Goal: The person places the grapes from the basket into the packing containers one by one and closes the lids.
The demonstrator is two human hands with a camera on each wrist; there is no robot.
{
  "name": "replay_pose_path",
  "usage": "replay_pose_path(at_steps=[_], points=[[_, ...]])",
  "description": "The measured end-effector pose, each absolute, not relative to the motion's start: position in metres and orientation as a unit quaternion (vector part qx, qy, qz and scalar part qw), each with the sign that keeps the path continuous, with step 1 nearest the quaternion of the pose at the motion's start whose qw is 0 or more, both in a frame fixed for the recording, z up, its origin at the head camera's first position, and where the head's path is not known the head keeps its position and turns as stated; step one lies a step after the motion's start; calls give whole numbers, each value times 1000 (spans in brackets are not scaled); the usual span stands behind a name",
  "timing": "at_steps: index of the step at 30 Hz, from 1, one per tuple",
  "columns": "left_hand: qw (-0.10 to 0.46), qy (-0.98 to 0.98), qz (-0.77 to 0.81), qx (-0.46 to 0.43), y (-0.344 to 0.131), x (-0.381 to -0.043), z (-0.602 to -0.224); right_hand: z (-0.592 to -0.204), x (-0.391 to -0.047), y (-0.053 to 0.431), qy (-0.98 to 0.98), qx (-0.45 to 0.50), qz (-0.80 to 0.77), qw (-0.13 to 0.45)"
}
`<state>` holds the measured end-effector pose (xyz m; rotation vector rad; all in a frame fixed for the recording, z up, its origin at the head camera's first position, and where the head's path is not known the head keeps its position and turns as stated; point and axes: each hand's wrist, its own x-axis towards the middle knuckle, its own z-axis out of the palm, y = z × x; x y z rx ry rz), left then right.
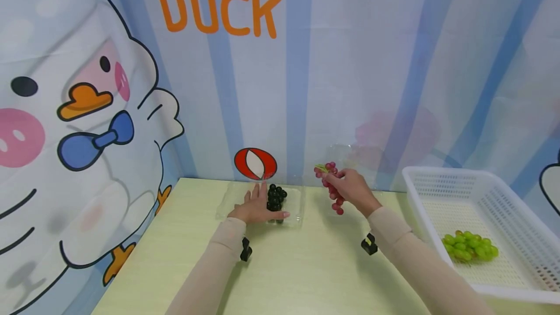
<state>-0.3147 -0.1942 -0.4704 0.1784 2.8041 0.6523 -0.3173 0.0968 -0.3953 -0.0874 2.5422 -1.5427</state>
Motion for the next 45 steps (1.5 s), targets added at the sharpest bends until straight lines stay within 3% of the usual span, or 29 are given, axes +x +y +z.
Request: replay_pose_path(at_steps=[15,45], points=[[122,967,222,42,-187,-325,-470,-403,-345,81,832,-51,-543,108],[123,964,229,47,-191,-320,-470,-416,-341,39,821,-47,-554,128]])
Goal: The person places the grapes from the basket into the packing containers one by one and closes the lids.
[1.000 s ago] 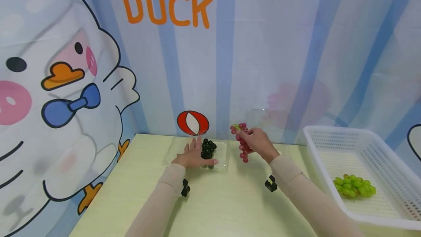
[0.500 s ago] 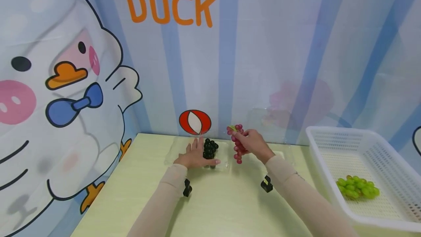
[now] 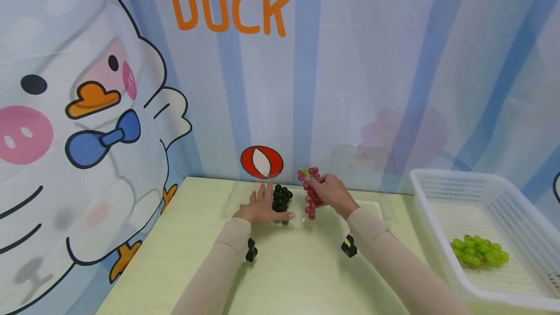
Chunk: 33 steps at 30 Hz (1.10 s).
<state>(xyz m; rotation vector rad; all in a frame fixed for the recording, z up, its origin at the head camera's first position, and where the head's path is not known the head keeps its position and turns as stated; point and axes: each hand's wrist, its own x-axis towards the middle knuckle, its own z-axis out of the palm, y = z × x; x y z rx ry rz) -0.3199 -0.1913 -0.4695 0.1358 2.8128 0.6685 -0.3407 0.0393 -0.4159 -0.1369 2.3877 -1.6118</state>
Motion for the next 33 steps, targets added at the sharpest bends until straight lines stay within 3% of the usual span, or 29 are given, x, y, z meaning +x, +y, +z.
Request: replay_pose_path(at_steps=[12,33], points=[[126,965,227,44,-190,-322,-473,-418,-343,34,846,-35,-522,105],[128,965,224,41,-189,-326,-475,-418,-351,15,837,-32,-534,111]])
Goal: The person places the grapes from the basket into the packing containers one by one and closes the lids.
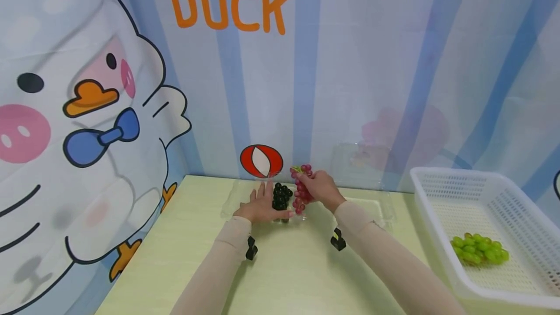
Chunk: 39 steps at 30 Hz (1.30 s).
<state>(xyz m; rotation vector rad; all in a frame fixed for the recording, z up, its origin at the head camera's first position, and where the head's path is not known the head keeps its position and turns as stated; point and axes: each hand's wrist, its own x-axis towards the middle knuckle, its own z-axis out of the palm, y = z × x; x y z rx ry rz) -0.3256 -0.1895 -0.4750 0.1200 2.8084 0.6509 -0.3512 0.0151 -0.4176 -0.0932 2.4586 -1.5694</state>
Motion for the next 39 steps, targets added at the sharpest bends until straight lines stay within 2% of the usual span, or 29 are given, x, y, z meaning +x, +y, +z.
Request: replay_pose_path(at_steps=[7,16,39], points=[[125,966,225,40,-190,-325,-475,-424,-353,5,854,-34,-509,102],[122,966,223,45,-191,-324,-471,-425,-356,-6,920,-10,-389,42],[122,965,230,39,-189,-323,-473,-442,-352,-21,951,-87,-296,34]])
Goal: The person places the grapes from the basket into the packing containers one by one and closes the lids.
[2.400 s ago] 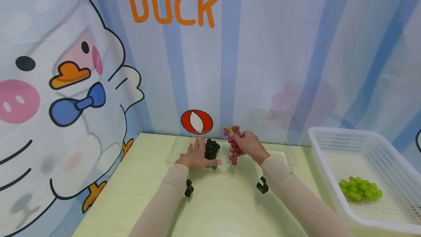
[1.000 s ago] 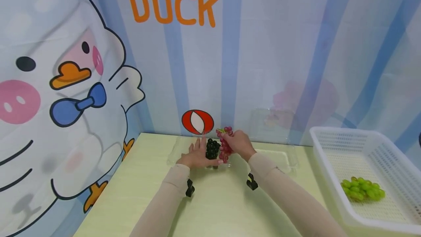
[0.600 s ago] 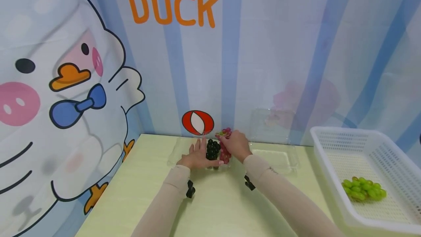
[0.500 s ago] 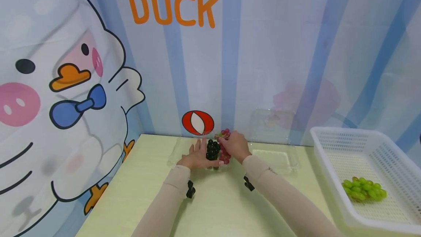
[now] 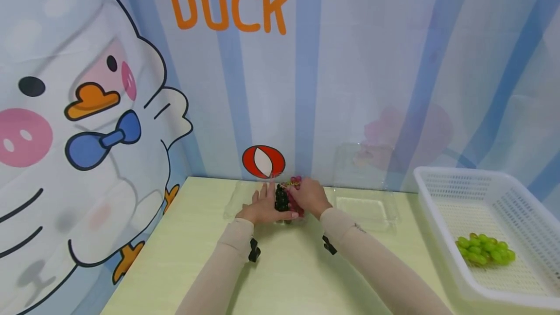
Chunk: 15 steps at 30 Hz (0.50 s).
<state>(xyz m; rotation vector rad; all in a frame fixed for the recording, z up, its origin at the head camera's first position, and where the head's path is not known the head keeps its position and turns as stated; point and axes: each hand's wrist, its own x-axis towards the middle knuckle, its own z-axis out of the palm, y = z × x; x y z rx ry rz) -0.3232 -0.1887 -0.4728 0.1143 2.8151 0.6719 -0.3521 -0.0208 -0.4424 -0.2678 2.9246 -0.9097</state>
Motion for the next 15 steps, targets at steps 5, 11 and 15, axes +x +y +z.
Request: replay_pose_path(at_steps=[5,11,15], points=[[121,965,230,39,-188,-324,-472,-440,-350,-23,956,-103,-269,50],[121,965,229,37,-188,-325,-474,-438,-346,-26,960,-132,-225,98],[119,966,227,37,-189,-325,-474,-439,-345,-28,960,-137,-220,105]])
